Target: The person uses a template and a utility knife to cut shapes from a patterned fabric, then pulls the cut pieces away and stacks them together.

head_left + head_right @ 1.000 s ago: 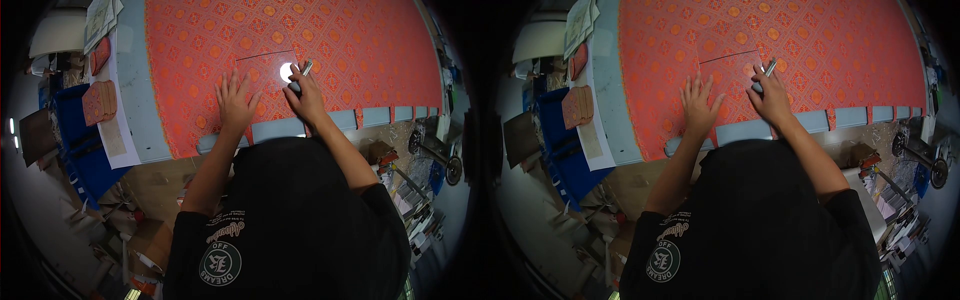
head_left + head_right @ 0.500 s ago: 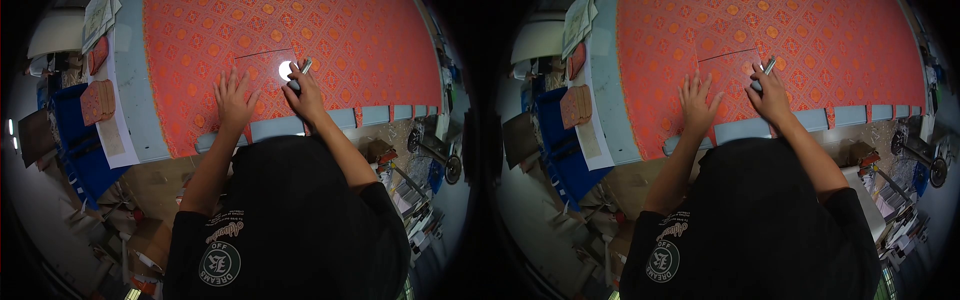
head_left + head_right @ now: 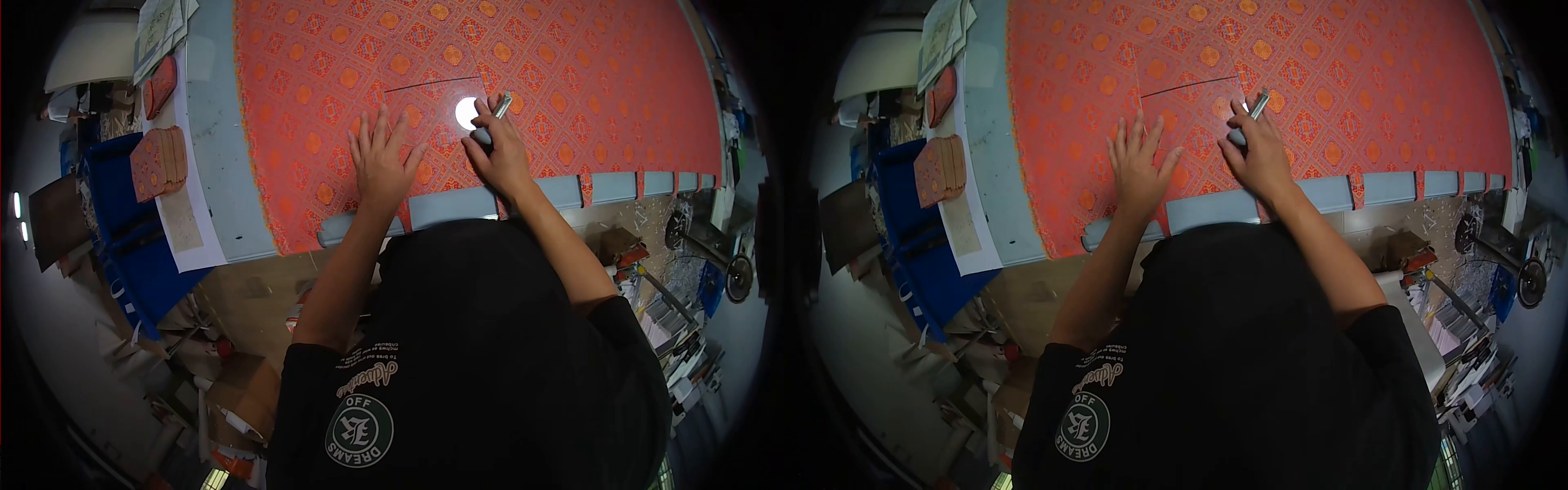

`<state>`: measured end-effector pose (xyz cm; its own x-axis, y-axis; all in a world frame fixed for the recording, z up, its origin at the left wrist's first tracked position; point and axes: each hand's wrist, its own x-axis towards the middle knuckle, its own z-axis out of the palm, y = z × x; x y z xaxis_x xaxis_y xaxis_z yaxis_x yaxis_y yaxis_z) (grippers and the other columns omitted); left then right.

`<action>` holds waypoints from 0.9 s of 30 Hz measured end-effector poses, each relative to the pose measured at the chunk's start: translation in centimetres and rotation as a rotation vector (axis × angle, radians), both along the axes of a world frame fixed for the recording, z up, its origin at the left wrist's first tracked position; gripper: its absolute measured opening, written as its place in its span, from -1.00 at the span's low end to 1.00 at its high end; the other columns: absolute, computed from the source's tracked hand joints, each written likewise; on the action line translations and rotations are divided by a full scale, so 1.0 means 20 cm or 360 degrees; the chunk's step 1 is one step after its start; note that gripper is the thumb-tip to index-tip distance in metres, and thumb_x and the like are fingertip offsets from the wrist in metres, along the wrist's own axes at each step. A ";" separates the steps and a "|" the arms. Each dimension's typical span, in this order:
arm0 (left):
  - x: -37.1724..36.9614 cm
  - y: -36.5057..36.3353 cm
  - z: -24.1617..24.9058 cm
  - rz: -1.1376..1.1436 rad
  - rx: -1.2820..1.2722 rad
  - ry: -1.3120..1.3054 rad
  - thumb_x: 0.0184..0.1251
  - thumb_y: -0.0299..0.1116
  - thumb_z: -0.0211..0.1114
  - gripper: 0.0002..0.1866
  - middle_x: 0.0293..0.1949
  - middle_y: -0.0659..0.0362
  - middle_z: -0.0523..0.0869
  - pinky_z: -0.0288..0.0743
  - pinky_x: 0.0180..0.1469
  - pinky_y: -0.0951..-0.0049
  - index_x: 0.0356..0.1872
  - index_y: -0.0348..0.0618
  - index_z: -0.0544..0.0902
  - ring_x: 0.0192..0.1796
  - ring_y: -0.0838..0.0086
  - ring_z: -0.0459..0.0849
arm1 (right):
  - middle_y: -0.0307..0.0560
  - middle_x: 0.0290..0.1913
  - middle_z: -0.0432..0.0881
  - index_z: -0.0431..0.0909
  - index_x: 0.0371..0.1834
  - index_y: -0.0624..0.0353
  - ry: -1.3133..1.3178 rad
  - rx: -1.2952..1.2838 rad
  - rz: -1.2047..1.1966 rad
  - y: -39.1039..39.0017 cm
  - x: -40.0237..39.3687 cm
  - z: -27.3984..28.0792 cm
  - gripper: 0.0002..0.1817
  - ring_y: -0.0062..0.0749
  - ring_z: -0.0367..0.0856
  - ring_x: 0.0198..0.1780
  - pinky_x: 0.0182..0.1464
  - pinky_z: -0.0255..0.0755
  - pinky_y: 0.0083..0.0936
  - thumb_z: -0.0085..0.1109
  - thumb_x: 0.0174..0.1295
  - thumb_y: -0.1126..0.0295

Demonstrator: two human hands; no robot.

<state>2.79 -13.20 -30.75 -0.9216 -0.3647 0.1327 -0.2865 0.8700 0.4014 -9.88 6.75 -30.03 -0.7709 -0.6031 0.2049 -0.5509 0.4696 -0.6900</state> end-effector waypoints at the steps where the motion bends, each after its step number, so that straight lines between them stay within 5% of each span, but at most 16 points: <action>1: 0.00 0.00 0.00 0.0001 -0.0004 -0.0005 0.44 0.11 0.35 -0.33 0.58 -0.05 0.36 -0.11 0.62 -0.37 0.46 0.02 0.57 0.66 -0.13 0.15 | 0.16 0.39 0.59 0.58 0.15 0.26 0.0000 0.0000 0.0001 0.00 0.00 0.00 -0.57 0.20 0.41 0.51 0.47 0.35 0.02 0.45 0.28 0.33; 27: 0.00 0.00 0.01 -0.0006 0.0060 -0.0010 0.44 0.04 0.35 -0.34 0.59 -0.10 0.34 -0.18 0.63 -0.36 0.47 -0.02 0.54 0.68 -0.15 0.10 | 0.17 0.40 0.59 0.58 0.08 0.27 0.0084 -0.0023 0.0025 0.00 -0.01 -0.02 -0.60 0.24 0.37 0.53 0.53 0.28 0.04 0.45 0.27 0.33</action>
<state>2.76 -13.11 -30.54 -0.9239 -0.3656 0.1131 -0.2856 0.8553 0.4322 -9.99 6.82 -30.44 -0.7490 -0.6119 0.2540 -0.5942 0.4507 -0.6662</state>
